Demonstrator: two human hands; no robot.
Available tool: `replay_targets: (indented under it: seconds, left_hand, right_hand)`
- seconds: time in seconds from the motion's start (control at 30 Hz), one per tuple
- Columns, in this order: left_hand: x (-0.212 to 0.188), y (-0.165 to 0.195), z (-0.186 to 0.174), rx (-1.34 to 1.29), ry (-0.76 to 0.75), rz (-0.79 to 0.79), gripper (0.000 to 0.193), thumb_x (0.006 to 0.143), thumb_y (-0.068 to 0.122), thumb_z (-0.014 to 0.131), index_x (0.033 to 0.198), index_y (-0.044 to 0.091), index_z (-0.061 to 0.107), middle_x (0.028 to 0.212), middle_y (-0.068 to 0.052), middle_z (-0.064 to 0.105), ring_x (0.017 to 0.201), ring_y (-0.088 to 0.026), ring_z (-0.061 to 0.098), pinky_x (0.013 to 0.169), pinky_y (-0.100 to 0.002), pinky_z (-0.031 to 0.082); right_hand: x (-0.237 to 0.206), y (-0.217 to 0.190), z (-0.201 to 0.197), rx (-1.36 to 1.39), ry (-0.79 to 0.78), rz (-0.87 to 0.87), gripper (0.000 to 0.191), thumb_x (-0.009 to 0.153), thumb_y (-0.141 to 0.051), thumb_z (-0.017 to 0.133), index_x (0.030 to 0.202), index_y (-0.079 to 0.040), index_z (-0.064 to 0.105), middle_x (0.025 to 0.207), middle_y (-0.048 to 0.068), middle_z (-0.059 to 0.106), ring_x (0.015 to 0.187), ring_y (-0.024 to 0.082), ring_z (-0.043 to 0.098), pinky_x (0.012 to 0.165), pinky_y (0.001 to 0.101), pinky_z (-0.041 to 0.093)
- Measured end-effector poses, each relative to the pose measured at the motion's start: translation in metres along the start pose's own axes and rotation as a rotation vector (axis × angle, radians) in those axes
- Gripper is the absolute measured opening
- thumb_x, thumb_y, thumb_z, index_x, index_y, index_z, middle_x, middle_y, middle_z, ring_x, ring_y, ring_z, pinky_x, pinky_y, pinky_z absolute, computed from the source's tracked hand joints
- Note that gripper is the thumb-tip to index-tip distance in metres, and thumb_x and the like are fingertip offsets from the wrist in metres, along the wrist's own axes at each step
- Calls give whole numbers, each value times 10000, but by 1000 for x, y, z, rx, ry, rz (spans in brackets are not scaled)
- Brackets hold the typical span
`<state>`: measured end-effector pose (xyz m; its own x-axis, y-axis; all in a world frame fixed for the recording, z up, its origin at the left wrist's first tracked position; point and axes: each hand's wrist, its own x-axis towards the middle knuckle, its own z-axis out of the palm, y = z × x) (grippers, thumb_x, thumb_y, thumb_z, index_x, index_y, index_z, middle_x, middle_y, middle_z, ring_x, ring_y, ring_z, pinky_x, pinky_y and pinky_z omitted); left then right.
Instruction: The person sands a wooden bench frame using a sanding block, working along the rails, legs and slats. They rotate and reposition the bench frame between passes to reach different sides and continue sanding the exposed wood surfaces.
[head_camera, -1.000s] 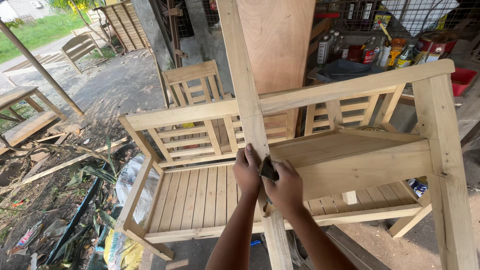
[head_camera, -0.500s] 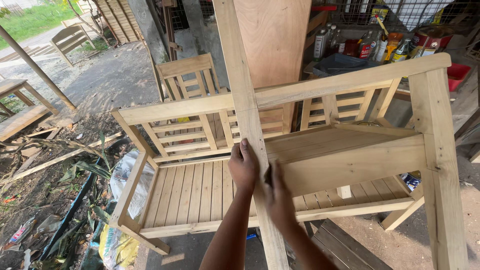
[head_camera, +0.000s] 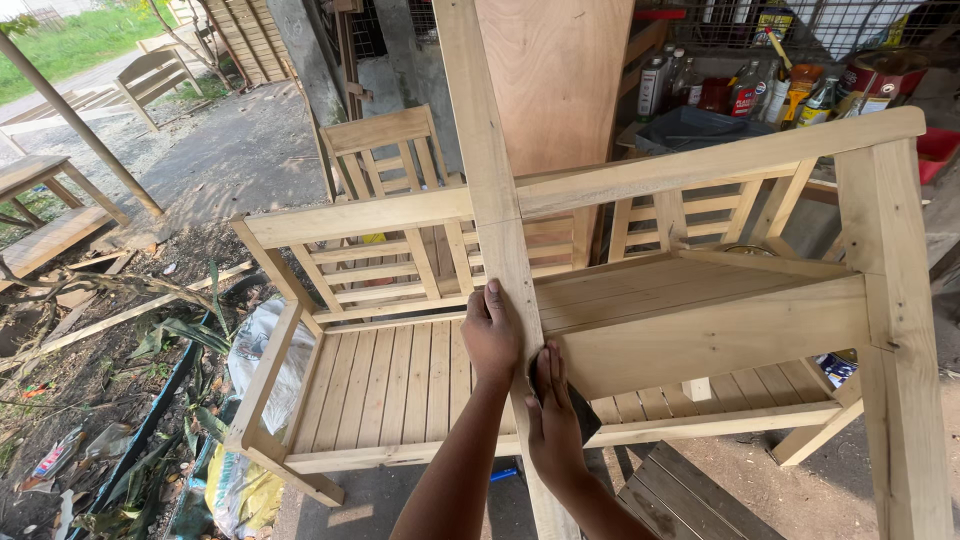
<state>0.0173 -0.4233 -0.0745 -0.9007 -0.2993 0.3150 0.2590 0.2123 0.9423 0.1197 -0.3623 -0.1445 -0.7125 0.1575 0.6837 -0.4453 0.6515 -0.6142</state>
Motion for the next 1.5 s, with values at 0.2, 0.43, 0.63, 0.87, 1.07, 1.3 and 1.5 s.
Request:
replay_targets:
  seconds: [0.2, 0.43, 0.63, 0.87, 1.07, 1.3, 1.5]
  left_hand:
    - [-1, 3, -1, -5, -31, -62, 551, 1032, 514, 480, 951, 8, 684, 663, -168, 665, 596, -256, 623, 581, -405, 484]
    - [0, 4, -2, 7, -15, -17, 540, 1027, 522, 480, 980, 28, 693, 655, -173, 644, 583, -259, 578, 571, -410, 466]
    - [0, -2, 2, 60, -1, -44, 534, 1017, 532, 470, 950, 46, 679, 675, -182, 662, 594, -300, 629, 584, -437, 483]
    - [13, -8, 2, 210, -189, 36, 631, 1058, 583, 216, 1230, 95, 577, 1029, -239, 709, 981, -484, 641, 809, -552, 497]
    - [12, -16, -12, 370, -382, -73, 694, 1028, 624, 172, 1494, 171, 416, 1330, -204, 652, 1271, -422, 572, 1003, -530, 457]
    - [-13, -6, -27, 225, -490, -13, 735, 1037, 608, 208, 1642, 201, 119, 1417, -253, 584, 1287, -441, 565, 1063, -481, 454]
    - [-13, 7, -32, 413, -528, -90, 713, 1012, 593, 206, 1633, 258, 102, 1385, -208, 630, 1309, -424, 563, 1063, -503, 449]
  right_hand:
    - [19, 28, 14, 1, -41, 83, 589, 1084, -239, 366, 1593, 29, 240, 1685, 226, 224, 1574, 364, 221, 1239, 431, 289]
    - [-18, 5, -2, -24, -53, 84, 590, 1053, -166, 363, 1580, 65, 234, 1666, 297, 199, 1543, 431, 174, 1207, 460, 246]
    - [17, 25, 14, -6, -19, 86, 560, 1079, -180, 404, 1587, 19, 276, 1680, 213, 257, 1582, 348, 241, 1267, 425, 274]
    - [-16, -1, -11, -31, -60, 50, 585, 1044, -158, 377, 1570, 69, 260, 1655, 316, 231, 1530, 440, 217, 1196, 450, 291]
    - [35, -1, -8, 19, -42, -8, 561, 1093, -221, 405, 1580, 27, 280, 1662, 264, 273, 1547, 398, 268, 1216, 439, 336]
    - [0, -23, -30, -36, -118, 58, 577, 1086, -216, 392, 1590, 30, 256, 1672, 266, 225, 1550, 404, 233, 1217, 456, 318]
    - [29, -25, -29, -48, -92, -5, 577, 1118, -239, 378, 1607, 27, 225, 1685, 248, 221, 1568, 411, 226, 1234, 466, 318]
